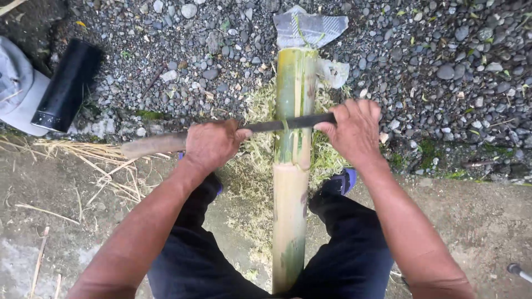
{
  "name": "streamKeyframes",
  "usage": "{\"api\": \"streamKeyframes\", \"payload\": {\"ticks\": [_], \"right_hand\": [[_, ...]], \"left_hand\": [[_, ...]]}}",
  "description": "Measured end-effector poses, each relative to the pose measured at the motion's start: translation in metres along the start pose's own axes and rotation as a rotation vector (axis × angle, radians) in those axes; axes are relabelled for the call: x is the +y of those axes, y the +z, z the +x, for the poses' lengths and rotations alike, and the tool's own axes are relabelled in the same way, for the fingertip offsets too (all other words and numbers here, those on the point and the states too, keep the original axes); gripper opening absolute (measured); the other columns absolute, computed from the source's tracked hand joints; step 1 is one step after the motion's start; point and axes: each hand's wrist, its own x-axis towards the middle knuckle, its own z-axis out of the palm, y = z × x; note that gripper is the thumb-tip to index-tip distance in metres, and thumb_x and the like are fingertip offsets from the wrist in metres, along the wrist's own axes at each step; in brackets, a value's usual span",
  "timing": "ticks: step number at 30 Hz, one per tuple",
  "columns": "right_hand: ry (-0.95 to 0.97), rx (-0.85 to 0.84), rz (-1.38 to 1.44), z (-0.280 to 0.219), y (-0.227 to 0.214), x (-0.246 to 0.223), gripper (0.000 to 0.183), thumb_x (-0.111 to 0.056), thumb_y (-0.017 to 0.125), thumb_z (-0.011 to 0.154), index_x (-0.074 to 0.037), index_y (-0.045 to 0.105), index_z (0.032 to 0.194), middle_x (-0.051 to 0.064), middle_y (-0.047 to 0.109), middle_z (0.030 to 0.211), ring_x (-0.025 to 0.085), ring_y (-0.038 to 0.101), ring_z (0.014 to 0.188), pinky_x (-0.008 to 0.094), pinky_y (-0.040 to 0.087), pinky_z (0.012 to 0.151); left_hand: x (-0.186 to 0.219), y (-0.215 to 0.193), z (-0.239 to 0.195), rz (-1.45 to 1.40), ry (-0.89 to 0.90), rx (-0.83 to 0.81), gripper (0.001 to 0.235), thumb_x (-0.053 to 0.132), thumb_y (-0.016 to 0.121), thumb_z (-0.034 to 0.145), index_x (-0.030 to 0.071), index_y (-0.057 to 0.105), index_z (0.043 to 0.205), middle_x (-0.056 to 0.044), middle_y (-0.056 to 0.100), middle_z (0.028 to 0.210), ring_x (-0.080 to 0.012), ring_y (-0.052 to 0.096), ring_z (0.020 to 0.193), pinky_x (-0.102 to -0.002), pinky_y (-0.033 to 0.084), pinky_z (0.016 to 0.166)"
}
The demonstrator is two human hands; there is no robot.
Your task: The person is using a machete to scrape the outer layer off a green bamboo stalk.
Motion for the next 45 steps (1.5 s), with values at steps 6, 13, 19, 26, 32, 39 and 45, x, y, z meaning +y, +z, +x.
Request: {"api": "streamKeyframes", "payload": {"ticks": [6, 13, 19, 26, 32, 39, 45], "right_hand": [[0.022, 0.008, 0.044, 0.088, 0.016, 0.040, 0.060, -0.066, 0.062, 0.094, -0.008, 0.072, 0.103, 0.008, 0.059, 0.098, 0.028, 0.049, 0.101, 0.046, 0.034, 0.100], [0.008, 0.129, 0.114, 0.115, 0.039, 0.058, 0.059, -0.061, 0.075, 0.085, -0.008, 0.071, 0.109, 0.010, 0.060, 0.106, 0.030, 0.045, 0.109, 0.045, 0.034, 0.098], [0.111, -0.230, 0.086, 0.046, 0.027, 0.025, 0.052, -0.064, 0.062, 0.095, -0.013, 0.071, 0.099, 0.006, 0.060, 0.100, 0.025, 0.048, 0.106, 0.043, 0.037, 0.104], [0.036, -0.083, 0.167, 0.110, 0.030, 0.057, 0.058, -0.068, 0.063, 0.087, -0.011, 0.070, 0.097, 0.007, 0.061, 0.100, 0.031, 0.047, 0.104, 0.046, 0.035, 0.096], [-0.059, 0.079, 0.185, 0.131, 0.037, 0.073, 0.061, -0.065, 0.071, 0.087, -0.009, 0.069, 0.109, 0.008, 0.061, 0.108, 0.031, 0.048, 0.112, 0.048, 0.034, 0.105], [0.042, -0.040, 0.146, 0.110, 0.013, 0.039, 0.050, -0.057, 0.078, 0.082, -0.010, 0.070, 0.098, 0.008, 0.063, 0.104, 0.029, 0.048, 0.110, 0.046, 0.035, 0.103], [0.117, -0.160, 0.193, 0.111, 0.013, 0.039, 0.043, -0.053, 0.075, 0.083, -0.014, 0.071, 0.101, 0.005, 0.063, 0.106, 0.027, 0.047, 0.110, 0.044, 0.036, 0.102]], "left_hand": [[-0.006, -0.044, 0.064, 0.009, 0.002, 0.148, 0.057, 0.060, 0.038, 0.106, 0.013, 0.069, 0.098, -0.010, 0.068, 0.072, -0.0308, 0.071, 0.069, -0.049, 0.056, 0.064], [0.008, -0.079, 0.079, 0.131, 0.018, 0.293, 0.053, 0.060, 0.040, 0.101, 0.017, 0.072, 0.094, -0.010, 0.071, 0.068, -0.0315, 0.071, 0.077, -0.051, 0.053, 0.067], [0.024, -0.050, 0.002, 0.079, -0.069, -0.055, 0.057, 0.055, 0.033, 0.110, 0.010, 0.067, 0.101, -0.006, 0.068, 0.066, -0.0257, 0.070, 0.059, -0.045, 0.057, 0.060], [0.015, -0.064, 0.057, 0.106, -0.065, 0.155, 0.055, 0.058, 0.038, 0.106, 0.013, 0.069, 0.099, -0.011, 0.067, 0.077, -0.0307, 0.071, 0.068, -0.049, 0.057, 0.059], [0.018, -0.082, 0.075, 0.085, -0.132, 0.117, 0.056, 0.060, 0.037, 0.104, 0.015, 0.070, 0.108, -0.015, 0.072, 0.078, -0.0310, 0.072, 0.081, -0.052, 0.055, 0.077], [0.026, -0.069, 0.039, 0.096, -0.166, 0.034, 0.060, 0.061, 0.035, 0.105, 0.013, 0.071, 0.111, -0.012, 0.068, 0.084, -0.0280, 0.070, 0.081, -0.048, 0.056, 0.075], [0.027, -0.076, 0.039, 0.101, -0.185, -0.031, 0.062, 0.061, 0.032, 0.107, 0.012, 0.071, 0.111, -0.010, 0.065, 0.082, -0.0227, 0.069, 0.077, -0.045, 0.057, 0.071]]}}
